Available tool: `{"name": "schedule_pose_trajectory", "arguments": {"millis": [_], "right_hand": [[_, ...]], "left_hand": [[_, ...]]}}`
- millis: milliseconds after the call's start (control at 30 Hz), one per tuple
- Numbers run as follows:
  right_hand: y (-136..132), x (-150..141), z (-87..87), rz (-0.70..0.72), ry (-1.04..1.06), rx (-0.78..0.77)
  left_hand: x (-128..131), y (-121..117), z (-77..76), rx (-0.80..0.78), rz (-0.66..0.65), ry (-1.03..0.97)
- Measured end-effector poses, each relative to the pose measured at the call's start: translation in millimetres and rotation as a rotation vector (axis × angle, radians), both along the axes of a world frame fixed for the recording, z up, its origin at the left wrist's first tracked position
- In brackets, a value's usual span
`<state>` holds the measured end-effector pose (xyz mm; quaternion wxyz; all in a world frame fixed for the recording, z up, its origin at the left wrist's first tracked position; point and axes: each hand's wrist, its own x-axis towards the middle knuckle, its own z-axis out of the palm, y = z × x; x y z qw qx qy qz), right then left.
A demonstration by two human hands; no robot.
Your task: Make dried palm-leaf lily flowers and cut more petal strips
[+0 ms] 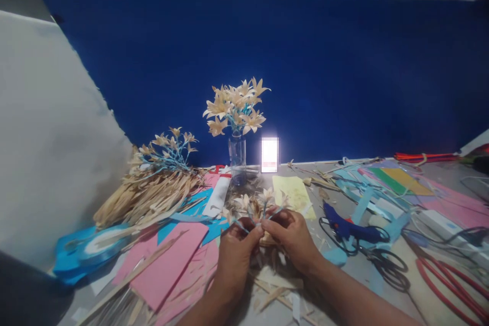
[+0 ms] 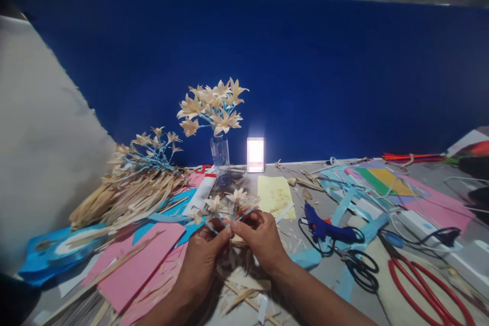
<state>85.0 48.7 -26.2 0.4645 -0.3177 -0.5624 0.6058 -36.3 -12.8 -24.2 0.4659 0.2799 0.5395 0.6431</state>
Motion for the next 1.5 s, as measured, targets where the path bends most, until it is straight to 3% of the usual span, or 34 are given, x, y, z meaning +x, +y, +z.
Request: {"name": "schedule_pose_trajectory", "arguments": {"millis": [200, 433, 600, 1000, 1233, 1500], "right_hand": [[-3, 0, 4.0, 0.030, -0.004, 0.083], [-2, -2, -1.8, 0.175, -0.138, 0.091], [0, 0, -6.3, 0.155, -0.166, 0.130], [1, 4, -0.1, 0.207, -0.281, 0.226], [8, 9, 2.9, 0.207, -0.342, 0.328], [7, 17, 16.2, 0.153, -0.145, 0.208]], "left_hand": [[-2, 2, 11.0, 0.030, -0.018, -0.189], [-2, -2, 23.9, 0.045, -0.022, -0.409], [-3, -2, 21.0, 0.033, -0.042, -0.389], [-4, -2, 25.6, 0.018, -0.046, -0.392], [-5, -1, 20.9, 0.044, -0.042, -0.301], [-3, -4, 15.2, 0.018, -0.158, -0.196]]}}
